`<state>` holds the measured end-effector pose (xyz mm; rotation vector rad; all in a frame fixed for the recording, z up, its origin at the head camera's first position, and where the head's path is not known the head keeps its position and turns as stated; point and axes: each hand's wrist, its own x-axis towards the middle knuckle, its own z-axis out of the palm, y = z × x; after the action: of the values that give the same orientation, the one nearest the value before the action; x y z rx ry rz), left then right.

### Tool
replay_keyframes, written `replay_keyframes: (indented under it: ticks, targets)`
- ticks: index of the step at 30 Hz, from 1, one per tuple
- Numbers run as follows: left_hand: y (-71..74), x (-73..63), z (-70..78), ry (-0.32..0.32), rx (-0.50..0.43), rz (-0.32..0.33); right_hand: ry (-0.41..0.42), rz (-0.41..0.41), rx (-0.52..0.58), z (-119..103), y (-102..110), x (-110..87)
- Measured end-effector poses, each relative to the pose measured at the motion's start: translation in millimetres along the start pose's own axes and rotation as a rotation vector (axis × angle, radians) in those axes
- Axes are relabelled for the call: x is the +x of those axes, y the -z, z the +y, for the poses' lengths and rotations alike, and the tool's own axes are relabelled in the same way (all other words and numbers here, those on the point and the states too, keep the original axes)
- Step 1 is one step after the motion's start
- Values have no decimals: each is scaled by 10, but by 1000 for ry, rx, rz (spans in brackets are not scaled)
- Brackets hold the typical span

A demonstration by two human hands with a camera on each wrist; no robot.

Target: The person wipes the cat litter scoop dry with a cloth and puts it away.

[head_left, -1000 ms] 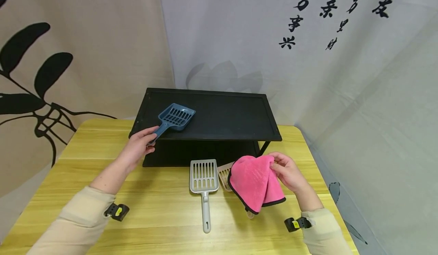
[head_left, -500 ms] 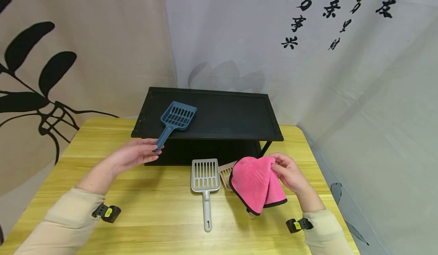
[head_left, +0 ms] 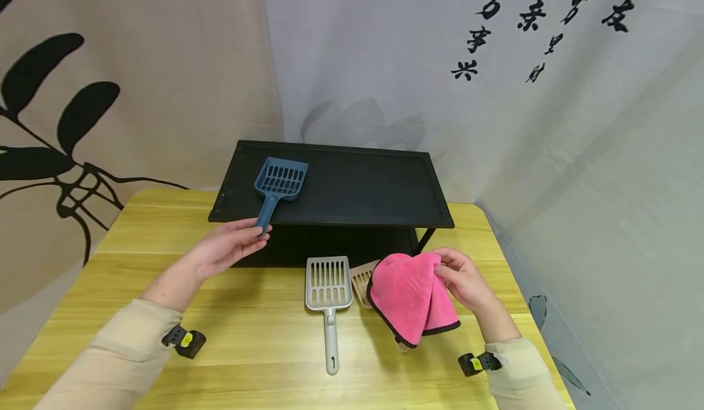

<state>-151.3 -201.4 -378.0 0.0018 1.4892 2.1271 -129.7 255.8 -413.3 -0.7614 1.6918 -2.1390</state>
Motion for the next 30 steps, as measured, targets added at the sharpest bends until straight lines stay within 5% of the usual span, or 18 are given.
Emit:
replay_keyframes:
  ticks: [8, 19, 30]
  targets:
    - [-1, 6, -11, 88, 200, -22, 14, -15, 7, 3, -10, 23]
    - [-26, 94, -51, 42, 296, 107, 9, -17, 13, 24, -17, 11]
    - [-96, 217, -72, 76, 416, 167, 22, -22, 24, 38, -2, -15]
